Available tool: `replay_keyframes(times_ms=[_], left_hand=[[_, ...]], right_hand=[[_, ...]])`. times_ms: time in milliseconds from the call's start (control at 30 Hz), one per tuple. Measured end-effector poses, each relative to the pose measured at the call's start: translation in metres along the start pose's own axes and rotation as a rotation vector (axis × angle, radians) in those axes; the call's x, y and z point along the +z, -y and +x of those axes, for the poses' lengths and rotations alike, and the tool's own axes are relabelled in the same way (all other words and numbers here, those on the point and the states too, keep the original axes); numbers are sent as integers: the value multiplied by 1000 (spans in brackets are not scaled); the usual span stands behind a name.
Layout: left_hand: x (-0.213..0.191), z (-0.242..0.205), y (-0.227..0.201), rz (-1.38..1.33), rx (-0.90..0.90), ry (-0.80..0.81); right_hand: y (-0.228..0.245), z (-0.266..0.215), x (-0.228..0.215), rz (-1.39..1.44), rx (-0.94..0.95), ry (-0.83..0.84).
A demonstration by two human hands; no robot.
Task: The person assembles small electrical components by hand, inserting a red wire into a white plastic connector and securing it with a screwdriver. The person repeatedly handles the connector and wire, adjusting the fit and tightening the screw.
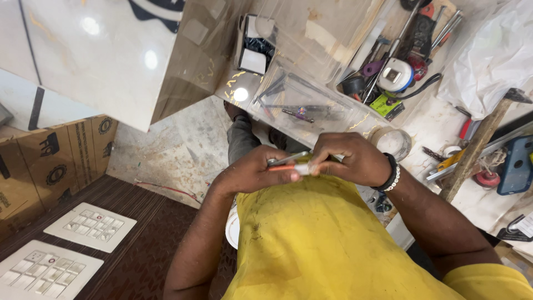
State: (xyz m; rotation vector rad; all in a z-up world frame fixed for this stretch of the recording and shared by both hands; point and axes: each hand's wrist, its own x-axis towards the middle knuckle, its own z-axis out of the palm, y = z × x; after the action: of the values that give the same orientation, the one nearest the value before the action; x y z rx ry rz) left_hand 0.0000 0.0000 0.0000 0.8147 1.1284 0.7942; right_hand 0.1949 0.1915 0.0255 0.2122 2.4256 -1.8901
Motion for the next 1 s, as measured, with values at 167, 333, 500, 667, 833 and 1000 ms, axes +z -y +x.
replay_keyframes(times_ms=[167,333,500,667,833,1000], left_hand=[[-5,8,11,-173,200,155],[-4,20,24,-303,62,215],[2,29,32,-423,68,65],[6,37,31,-483,53,-13],[10,36,34,-627,85,-11],[17,33,45,-738,105,-5]], right_hand=[[-3,2,0,143,-31,19],[-11,-2,8,184,-65,-13],[-20,-4,9,378,164,-96],[-11,0,6,19,-126,-334],[-9,-2,8,-36,-149,-373],[-11,-3,7,99,-82,-314]])
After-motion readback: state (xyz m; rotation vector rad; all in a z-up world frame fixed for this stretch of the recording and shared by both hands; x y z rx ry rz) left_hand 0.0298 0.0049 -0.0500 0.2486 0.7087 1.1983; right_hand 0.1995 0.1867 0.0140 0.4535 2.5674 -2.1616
